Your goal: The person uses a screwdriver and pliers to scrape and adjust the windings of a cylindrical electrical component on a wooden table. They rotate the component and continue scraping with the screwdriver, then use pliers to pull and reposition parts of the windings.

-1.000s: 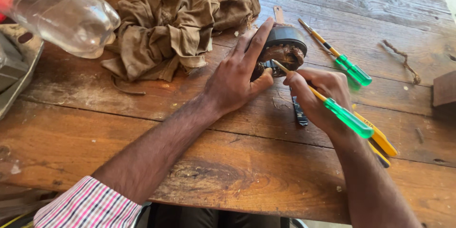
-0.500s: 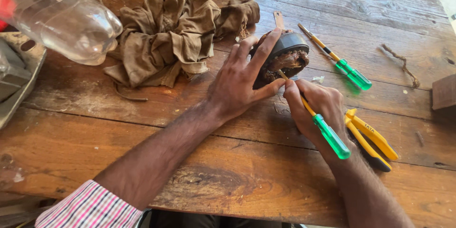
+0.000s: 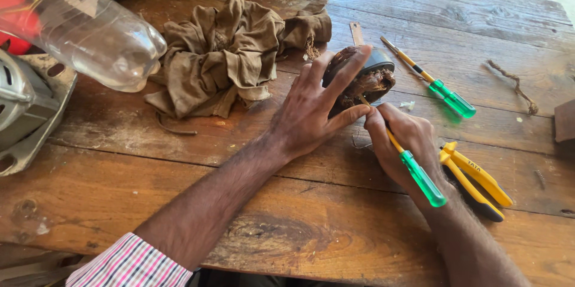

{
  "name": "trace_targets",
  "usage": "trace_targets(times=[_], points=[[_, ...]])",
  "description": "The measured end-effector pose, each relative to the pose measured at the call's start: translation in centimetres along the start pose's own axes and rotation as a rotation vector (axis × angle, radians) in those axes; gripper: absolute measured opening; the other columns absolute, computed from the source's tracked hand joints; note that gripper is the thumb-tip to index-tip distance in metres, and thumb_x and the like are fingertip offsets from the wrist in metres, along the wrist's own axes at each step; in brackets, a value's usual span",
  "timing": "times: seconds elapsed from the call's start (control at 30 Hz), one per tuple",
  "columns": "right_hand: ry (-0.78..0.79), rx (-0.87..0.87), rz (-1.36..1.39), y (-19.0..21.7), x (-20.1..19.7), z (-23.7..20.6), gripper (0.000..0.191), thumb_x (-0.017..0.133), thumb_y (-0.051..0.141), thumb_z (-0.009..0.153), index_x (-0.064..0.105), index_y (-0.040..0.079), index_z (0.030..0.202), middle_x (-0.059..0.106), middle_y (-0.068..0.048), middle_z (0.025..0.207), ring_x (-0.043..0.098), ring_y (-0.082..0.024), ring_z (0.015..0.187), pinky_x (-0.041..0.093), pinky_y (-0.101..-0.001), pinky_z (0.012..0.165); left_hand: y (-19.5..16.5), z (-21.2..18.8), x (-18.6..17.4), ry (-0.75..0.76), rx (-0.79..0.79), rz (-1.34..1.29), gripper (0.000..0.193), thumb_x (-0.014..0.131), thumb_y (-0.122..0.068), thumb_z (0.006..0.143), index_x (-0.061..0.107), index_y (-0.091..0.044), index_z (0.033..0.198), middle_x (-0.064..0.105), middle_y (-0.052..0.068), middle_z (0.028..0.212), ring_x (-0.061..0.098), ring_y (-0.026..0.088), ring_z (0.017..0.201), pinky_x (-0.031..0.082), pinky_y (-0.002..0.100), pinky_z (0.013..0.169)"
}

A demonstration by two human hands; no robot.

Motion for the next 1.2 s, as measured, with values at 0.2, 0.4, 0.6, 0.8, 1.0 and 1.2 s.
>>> trace_targets(times=[0.2,0.4,0.6,0.8,1.0,1.2], points=[[0.019,-0.067,-0.176,-0.1,0.8,0.2,0.022,0.054,0.023,0.105,0.063,0.004,0.101,0.066,-0.019,0.070,0.068,-0.039,0.065,0.051,-0.0521,0.061,0.5,-0.1,1.0,0.005,0.002,0.007,0.072,0.039,-0.069,0.106,0.015,-0.039,0.167,0.040,0.019,0.146,0.052,0.027,0.124,0.052,0.050,0.114],[0.092,-0.135,-0.368,0.2,2.4,-0.3,0.023,0.056,0.024,0.106,0.056,0.004,0.094,0.066,-0.013,0.069,0.068,-0.033,0.058,0.053,-0.0464,0.053,1.0,-0.3,1.4,-0.001,-0.047,-0.007,0.077,0.039,-0.072,0.106,0.014,-0.034,0.168,0.048,0.010,0.125,0.051,0.022,0.108,0.055,0.047,0.105],[0.023,-0.209,-0.443,0.5,2.9,-0.5,0.024,0.059,0.024,0.102,0.056,0.002,0.093,0.067,-0.012,0.075,0.069,-0.031,0.061,0.054,-0.0444,0.052,0.4,-0.1,0.9,-0.031,-0.024,0.024,0.076,0.040,-0.071,0.106,0.018,-0.033,0.168,0.047,0.012,0.123,0.052,0.023,0.110,0.055,0.047,0.105],[0.001,-0.237,-0.457,1.2,3.1,-0.8,0.022,0.063,0.021,0.096,0.056,0.000,0.093,0.067,-0.013,0.077,0.070,-0.032,0.068,0.055,-0.0436,0.056,0.1,0.0,0.4,-0.023,-0.038,0.005,0.075,0.041,-0.071,0.108,0.019,-0.032,0.168,0.047,0.012,0.128,0.053,0.025,0.116,0.052,0.049,0.111],[-0.003,-0.133,-0.310,1.2,1.6,-0.3,0.016,0.061,0.018,0.099,0.066,0.003,0.096,0.071,-0.015,0.079,0.071,-0.030,0.068,0.056,-0.0435,0.063,0.1,0.0,0.3,-0.020,-0.032,0.024,0.076,0.040,-0.070,0.107,0.016,-0.033,0.169,0.045,0.014,0.130,0.053,0.027,0.121,0.051,0.052,0.114],[-0.157,0.083,0.381,-3.1,-4.2,0.8,0.025,0.054,0.011,0.098,0.074,-0.002,0.092,0.076,-0.013,0.115,0.070,-0.026,0.073,0.059,-0.0394,0.064,0.1,-0.2,1.2,0.020,-0.009,0.062,0.073,0.041,-0.067,0.107,0.014,-0.038,0.167,0.045,0.019,0.140,0.055,0.025,0.117,0.055,0.050,0.108]])
Point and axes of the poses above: each hand's wrist, its own z-axis towards the middle knuckle, its own x-axis out of the palm, y = z × x, the point moved 5 cm from there along z, towards the middle knuckle
